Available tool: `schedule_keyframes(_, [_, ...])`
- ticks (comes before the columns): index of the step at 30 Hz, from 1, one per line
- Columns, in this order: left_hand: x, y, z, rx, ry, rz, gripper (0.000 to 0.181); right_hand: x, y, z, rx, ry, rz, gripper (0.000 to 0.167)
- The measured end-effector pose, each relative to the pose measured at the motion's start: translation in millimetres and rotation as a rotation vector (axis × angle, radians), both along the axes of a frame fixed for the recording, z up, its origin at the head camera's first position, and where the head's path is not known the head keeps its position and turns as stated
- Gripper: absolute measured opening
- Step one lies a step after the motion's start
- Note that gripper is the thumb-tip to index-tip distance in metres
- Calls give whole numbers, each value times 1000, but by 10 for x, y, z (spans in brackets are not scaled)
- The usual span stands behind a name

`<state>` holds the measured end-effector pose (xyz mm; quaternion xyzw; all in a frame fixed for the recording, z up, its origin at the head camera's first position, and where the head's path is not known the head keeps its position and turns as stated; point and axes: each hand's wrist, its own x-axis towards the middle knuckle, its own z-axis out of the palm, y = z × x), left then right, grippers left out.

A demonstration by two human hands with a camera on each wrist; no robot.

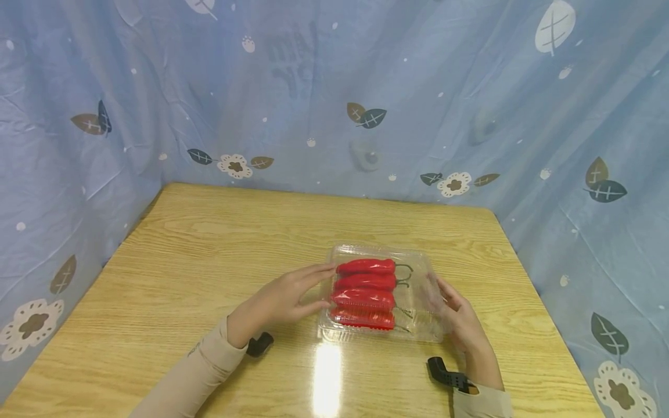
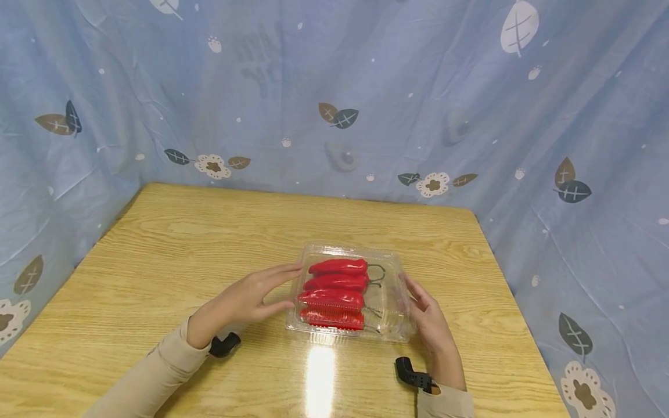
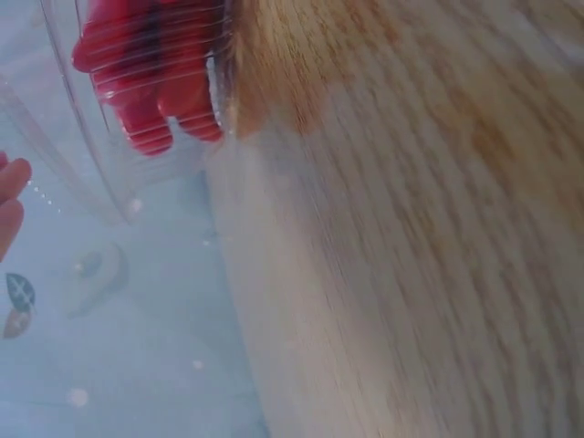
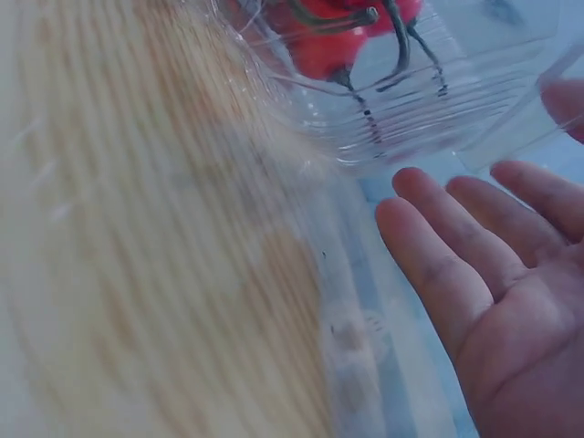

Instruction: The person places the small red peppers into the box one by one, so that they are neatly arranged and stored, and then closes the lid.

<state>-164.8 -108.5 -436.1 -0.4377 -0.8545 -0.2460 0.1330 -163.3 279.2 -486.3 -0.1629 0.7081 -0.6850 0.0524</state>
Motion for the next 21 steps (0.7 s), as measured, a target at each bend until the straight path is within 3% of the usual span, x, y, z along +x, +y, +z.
schedule_keyframes(4, [1,-9,-10,-17,19,-8,59,4,7,4,-6,14,-35,55])
schedule_keyframes(11, [19,-5,-16,-36,25,-1,63,19,35,17,-12,108,-17,46])
schedule_keyframes(21, [59,17,-37,-99,-44,25,66,33,70,78,-21,168,159,53])
